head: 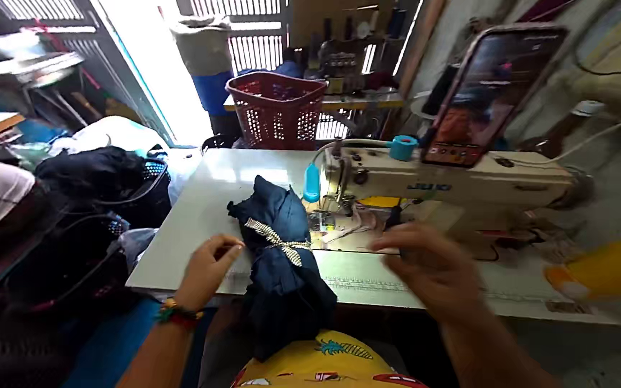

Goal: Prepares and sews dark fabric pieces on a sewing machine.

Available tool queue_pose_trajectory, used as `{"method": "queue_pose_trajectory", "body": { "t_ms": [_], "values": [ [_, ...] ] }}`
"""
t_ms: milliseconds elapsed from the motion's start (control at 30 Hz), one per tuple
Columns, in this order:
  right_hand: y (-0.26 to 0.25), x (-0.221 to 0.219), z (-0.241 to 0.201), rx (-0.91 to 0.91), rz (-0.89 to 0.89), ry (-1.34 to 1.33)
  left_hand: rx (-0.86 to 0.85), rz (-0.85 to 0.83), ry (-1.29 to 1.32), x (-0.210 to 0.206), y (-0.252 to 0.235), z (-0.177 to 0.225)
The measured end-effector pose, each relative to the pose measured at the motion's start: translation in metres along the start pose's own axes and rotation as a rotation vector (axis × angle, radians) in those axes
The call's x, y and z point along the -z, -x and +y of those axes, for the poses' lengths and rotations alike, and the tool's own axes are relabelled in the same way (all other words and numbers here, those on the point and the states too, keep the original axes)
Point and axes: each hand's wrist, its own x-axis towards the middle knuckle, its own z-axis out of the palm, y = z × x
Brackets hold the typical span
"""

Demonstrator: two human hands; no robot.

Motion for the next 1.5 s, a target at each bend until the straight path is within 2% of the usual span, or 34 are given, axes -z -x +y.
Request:
{"method": "queue_pose_trajectory", "body": {
  "t_ms": [67, 133, 233, 300, 467, 633, 733, 800, 833, 900, 967, 1000, 1033, 1100, 1167, 1200, 1267, 1333, 1433, 1500],
  "values": [
    [-0.008, -0.052, 0.030, -0.036, -0.123, 0.084, -0.007, -0.027, 0.003, -0.025, 0.002, -0.017],
    [-0.017, -0.093, 0.050, -0.094, -0.199, 0.226, -0.054, 0.006, -0.044, -0.040, -0.001, -0.014],
    [-0.025, -0.128, 0.066, -0.168, -0.224, 0.311, -0.104, -0.035, -0.186, -0.048, -0.017, -0.004],
    [-0.031, -0.132, 0.067, -0.201, -0.252, 0.325, -0.115, -0.135, -0.263, -0.046, -0.027, 0.001],
    [-0.040, -0.126, 0.060, -0.266, -0.468, 0.293, -0.173, -0.291, -0.379, -0.043, -0.027, 0.003],
    [-0.044, -0.122, 0.062, -0.270, -0.539, 0.299, -0.314, -0.231, -0.569, -0.049, -0.023, 0.002],
    [-0.036, -0.112, 0.073, -0.246, -0.480, 0.208, -0.403, -0.181, -0.602, -0.042, -0.030, -0.006],
    [-0.023, -0.104, 0.084, -0.290, -0.316, 0.125, -0.324, -0.123, -0.499, -0.036, -0.031, -0.017],
    [-0.015, -0.098, 0.088, -0.362, -0.219, 0.092, -0.229, -0.089, -0.401, -0.033, -0.029, -0.025],
    [0.000, -0.085, 0.091, -0.604, -0.038, -0.040, 0.070, 0.031, -0.078, -0.032, -0.022, -0.040],
    [0.014, -0.078, 0.091, -0.852, 0.159, -0.227, 0.438, 0.224, 0.386, -0.035, -0.014, -0.049],
    [0.021, -0.076, 0.092, -0.929, 0.241, -0.263, 0.550, 0.335, 0.547, -0.036, -0.011, -0.052],
    [0.027, -0.074, 0.092, -0.966, 0.284, -0.219, 0.581, 0.416, 0.603, -0.034, -0.008, -0.054],
    [0.040, -0.071, 0.093, -0.882, 0.264, 0.106, 0.454, 0.468, 0.422, -0.027, -0.003, -0.058],
    [0.047, -0.075, 0.089, -0.622, 0.246, 0.442, 0.274, 0.414, 0.105, -0.021, 0.001, -0.056],
    [0.046, -0.078, 0.087, -0.496, 0.258, 0.507, 0.226, 0.334, 0.014, -0.020, 0.001, -0.051],
    [0.038, -0.089, 0.079, -0.370, 0.269, 0.455, 0.198, 0.164, -0.003, -0.028, -0.001, -0.039],
    [0.024, -0.102, 0.068, -0.408, 0.206, 0.282, 0.251, 0.076, 0.092, -0.042, -0.007, -0.029],
    [-0.003, -0.121, 0.047, -0.506, -0.023, 0.211, 0.371, 0.038, 0.204, -0.063, -0.022, -0.024],
    [-0.015, -0.133, 0.036, -0.436, -0.193, 0.307, 0.424, 0.057, 0.230, -0.070, -0.034, -0.024]
  ]
}}
